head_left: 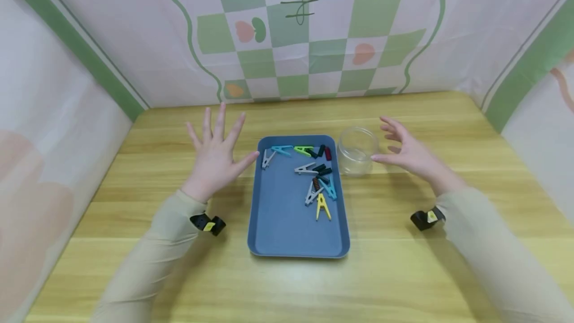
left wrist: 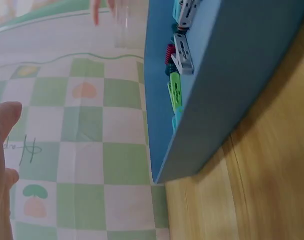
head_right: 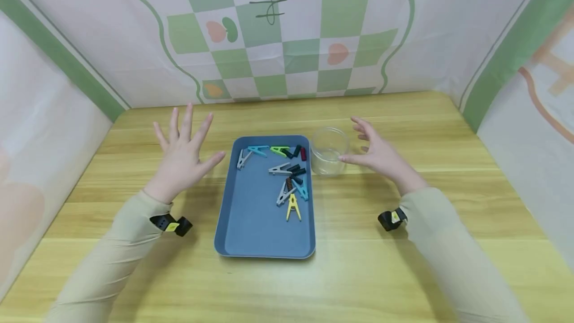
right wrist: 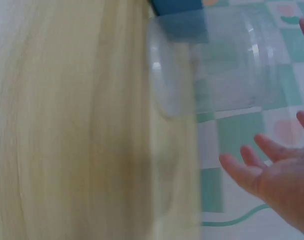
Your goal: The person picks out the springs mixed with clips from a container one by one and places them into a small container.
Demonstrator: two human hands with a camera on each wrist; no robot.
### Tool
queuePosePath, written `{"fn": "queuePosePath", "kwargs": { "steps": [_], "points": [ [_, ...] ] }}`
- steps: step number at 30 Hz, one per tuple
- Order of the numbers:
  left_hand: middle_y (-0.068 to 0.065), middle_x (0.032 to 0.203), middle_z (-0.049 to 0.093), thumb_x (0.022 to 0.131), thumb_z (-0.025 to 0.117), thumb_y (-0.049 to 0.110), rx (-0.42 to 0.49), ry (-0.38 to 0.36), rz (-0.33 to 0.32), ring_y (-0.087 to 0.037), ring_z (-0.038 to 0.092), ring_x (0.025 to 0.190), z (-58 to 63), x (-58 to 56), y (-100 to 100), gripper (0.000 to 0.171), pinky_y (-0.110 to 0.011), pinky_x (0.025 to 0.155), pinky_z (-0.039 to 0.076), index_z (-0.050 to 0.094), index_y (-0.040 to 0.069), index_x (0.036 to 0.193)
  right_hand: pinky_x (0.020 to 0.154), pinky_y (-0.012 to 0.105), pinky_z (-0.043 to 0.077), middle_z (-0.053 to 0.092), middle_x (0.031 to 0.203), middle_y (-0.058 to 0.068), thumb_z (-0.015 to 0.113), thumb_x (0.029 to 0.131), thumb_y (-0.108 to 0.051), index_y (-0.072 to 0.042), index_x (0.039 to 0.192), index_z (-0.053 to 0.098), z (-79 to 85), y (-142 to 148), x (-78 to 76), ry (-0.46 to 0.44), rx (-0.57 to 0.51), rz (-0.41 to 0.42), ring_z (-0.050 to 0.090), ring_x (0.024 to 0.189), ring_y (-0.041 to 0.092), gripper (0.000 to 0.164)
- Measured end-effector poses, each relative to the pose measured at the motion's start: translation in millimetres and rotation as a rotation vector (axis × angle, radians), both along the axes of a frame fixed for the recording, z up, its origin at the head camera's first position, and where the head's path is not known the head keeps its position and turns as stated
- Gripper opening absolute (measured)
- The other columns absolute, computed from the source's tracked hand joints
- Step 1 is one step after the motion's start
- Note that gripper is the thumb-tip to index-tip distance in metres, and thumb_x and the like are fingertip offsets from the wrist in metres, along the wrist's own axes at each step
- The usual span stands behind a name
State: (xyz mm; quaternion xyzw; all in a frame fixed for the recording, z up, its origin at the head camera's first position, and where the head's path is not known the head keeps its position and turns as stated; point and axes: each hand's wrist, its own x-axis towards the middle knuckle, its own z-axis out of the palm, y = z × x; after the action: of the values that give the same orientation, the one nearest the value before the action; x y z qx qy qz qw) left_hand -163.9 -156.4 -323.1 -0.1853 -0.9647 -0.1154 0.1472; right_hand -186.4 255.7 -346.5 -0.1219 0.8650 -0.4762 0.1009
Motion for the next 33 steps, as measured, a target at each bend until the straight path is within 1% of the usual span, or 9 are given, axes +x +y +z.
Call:
{"fn": "queuePosePath", "kwargs": {
  "steps": [3,5,7,10,14,19,24,29,33],
  "points": [
    [-0.008,0.159,-0.014,0.087,0.056,0.056,0.043,0.006,-0.027,-0.041,-0.014,0.143,-0.1,-1.6,5,0.083,-0.068,0.102,-0.016,0.019,0.022,0.153,0.108,0.06,0.023,0.011,0.154,0.028,0.074,0.08,-0.006,-0.011,0.153,0.001,-9.9,-3,-8.5,-0.052,-0.029,0.046,0.016,0.138,0.048,0.103],
    [-0.008,0.16,-0.011,0.087,0.057,0.055,0.082,0.001,-0.05,-0.04,-0.012,0.144,0.6,-2.9,9,0.081,-0.068,0.103,-0.016,0.022,0.021,0.152,0.107,0.061,0.023,0.012,0.154,0.027,0.075,0.078,-0.005,-0.011,0.152,0.001,-16.0,-6,-12.0,-0.064,-0.044,0.067,0.016,0.139,0.048,0.105],
    [-0.007,0.16,-0.008,0.087,0.059,0.053,0.116,-0.006,-0.068,-0.04,-0.01,0.144,2.0,-4.4,14,0.079,-0.068,0.103,-0.014,0.025,0.02,0.151,0.107,0.061,0.024,0.012,0.154,0.027,0.076,0.077,-0.005,-0.012,0.152,0.0,-20.7,-9,-13.7,-0.068,-0.063,0.082,0.016,0.139,0.048,0.107],
    [-0.007,0.16,-0.003,0.087,0.06,0.051,0.156,-0.018,-0.091,-0.037,-0.007,0.144,5.4,-6.4,22,0.076,-0.067,0.105,-0.011,0.028,0.02,0.15,0.106,0.062,0.025,0.018,0.153,0.026,0.077,0.075,-0.004,-0.013,0.152,0.002,-25.1,-14,-14.6,-0.06,-0.069,0.084,0.019,0.138,0.046,0.108],
    [-0.009,0.159,0.003,0.087,0.061,0.048,0.191,-0.033,-0.111,-0.034,-0.003,0.144,10.1,-8.1,31,0.074,-0.065,0.106,-0.01,0.032,0.02,0.148,0.106,0.062,0.026,0.022,0.152,0.025,0.078,0.075,-0.005,-0.014,0.152,0.004,-26.1,-19,-15.2,-0.052,-0.06,0.084,0.022,0.137,0.045,0.108],
    [-0.011,0.159,0.007,0.086,0.063,0.044,0.213,-0.065,-0.122,-0.034,0.0,0.144,13.4,-10.8,41,0.072,-0.064,0.107,-0.009,0.035,0.017,0.147,0.105,0.062,0.026,0.024,0.15,0.028,0.077,0.074,-0.003,-0.009,0.151,0.003,-27.1,-22,-17.5,-0.044,-0.082,0.095,0.023,0.136,0.047,0.107],
    [-0.01,0.159,0.011,0.086,0.065,0.044,0.225,-0.103,-0.131,-0.033,0.005,0.143,14.6,-17.9,55,0.072,-0.062,0.109,-0.005,0.036,0.017,0.146,0.104,0.061,0.029,0.026,0.148,0.028,0.076,0.075,0.001,-0.006,0.15,0.006,-28.4,-21,-18.5,-0.046,-0.102,0.084,0.026,0.134,0.048,0.103],
    [-0.008,0.158,0.018,0.085,0.067,0.043,0.226,-0.136,-0.144,-0.033,0.012,0.142,10.3,-28.1,70,0.065,-0.061,0.11,0.0,0.046,0.016,0.139,0.104,0.061,0.029,0.025,0.148,0.029,0.075,0.075,0.002,-0.006,0.149,0.006,-28.0,-21,-18.9,-0.056,-0.117,0.089,0.027,0.133,0.049,0.102],
    [-0.007,0.157,0.02,0.084,0.069,0.043,0.225,-0.196,-0.162,-0.033,0.015,0.143,4.1,-33.5,83,0.057,-0.061,0.111,0.002,0.054,0.017,0.133,0.104,0.062,0.028,0.025,0.148,0.028,0.075,0.076,0.001,-0.008,0.15,0.005,-28.1,-22,-19.4,-0.061,-0.113,0.091,0.027,0.134,0.049,0.102]
  ]
}}
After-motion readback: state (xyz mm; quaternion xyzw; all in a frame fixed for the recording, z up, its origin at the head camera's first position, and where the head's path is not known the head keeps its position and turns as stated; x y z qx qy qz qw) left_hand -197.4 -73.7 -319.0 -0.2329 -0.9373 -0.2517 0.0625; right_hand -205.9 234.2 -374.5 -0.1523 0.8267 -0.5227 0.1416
